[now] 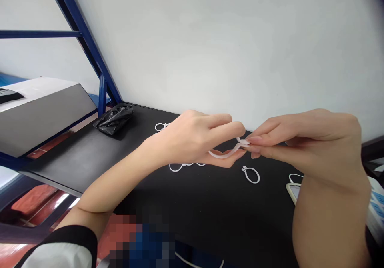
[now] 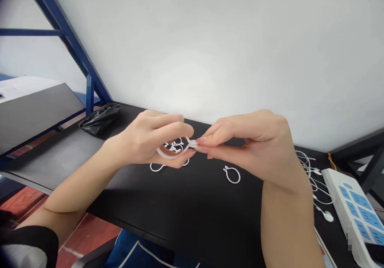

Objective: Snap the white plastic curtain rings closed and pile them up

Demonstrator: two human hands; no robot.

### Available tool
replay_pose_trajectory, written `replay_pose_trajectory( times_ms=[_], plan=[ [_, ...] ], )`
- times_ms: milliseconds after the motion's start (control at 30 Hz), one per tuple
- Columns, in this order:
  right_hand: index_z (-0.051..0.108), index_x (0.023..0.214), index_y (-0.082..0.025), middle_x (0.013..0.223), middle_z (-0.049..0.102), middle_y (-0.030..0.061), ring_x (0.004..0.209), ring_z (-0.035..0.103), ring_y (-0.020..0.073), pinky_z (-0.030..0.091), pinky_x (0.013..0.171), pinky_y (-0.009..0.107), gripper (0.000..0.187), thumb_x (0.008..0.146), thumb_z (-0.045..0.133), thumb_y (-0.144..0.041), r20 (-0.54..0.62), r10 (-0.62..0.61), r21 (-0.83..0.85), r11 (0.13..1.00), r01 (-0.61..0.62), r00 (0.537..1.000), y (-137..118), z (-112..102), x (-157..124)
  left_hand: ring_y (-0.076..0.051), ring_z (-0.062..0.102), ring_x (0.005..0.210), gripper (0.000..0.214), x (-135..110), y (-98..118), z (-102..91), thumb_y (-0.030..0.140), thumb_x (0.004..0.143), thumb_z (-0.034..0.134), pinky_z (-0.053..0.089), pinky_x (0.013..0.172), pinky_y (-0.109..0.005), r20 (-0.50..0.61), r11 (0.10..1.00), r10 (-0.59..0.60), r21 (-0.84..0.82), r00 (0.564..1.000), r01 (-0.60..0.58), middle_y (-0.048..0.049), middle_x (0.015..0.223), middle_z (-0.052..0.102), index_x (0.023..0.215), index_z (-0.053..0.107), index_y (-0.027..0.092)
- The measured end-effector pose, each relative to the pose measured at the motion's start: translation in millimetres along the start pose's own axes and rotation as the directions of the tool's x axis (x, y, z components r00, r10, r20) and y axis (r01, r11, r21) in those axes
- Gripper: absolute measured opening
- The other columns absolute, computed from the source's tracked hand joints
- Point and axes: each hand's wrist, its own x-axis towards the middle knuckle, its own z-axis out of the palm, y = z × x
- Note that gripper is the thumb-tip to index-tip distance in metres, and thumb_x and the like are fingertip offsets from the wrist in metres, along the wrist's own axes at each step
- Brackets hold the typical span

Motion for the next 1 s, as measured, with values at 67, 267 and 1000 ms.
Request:
replay_pose_trajectory(
  times_ms=[67,267,1000],
  plan=[
    [0.075,0.078,-0.026,0.074,0.075,-0.0058,0.059,0.069,0.0121,0.057,0.049,0.024,0.023,0.07,0.079,-0.005,0.001,0.004,0.003,1.0,-0.004,1.0,-0.9,-0.6,-0.1,-0.006,0.025,0.047,0.016,-0.2,0.1,0.4,0.029,0.091,0.049,0.024,0.039,-0.023,-0.004,1.0,0.0,0.0,1.0,0.0,0.0073,0.06,0.04,0.08,0.051,0.018],
    [0.075,0.078,-0.027,0.075,0.076,-0.0047,0.059,0.07,0.0137,0.056,0.046,0.025,0.022,0.07,0.079,-0.006,0.001,0.014,-0.003,1.0,-0.014,1.0,-5.5,1.2,0.5,-0.006,0.024,0.048,0.015,-0.8,-0.1,1.2,0.03,0.093,0.05,0.024,0.039,-0.022,-0.031,1.0,0.002,-0.03,1.0,-0.003,0.0072,0.062,0.041,0.082,0.051,0.019],
    [0.077,0.078,-0.031,0.072,0.076,-0.0049,0.058,0.071,0.0175,0.06,0.049,0.03,0.025,0.068,0.081,-0.008,-0.017,0.01,-0.008,1.0,-0.01,1.0,-6.2,2.4,4.7,-0.006,0.026,0.046,0.019,0.0,-0.3,0.3,0.031,0.093,0.047,0.024,0.041,-0.022,0.006,1.0,-0.014,-0.028,1.0,0.014,0.0073,0.059,0.042,0.08,0.05,0.019]
  ],
)
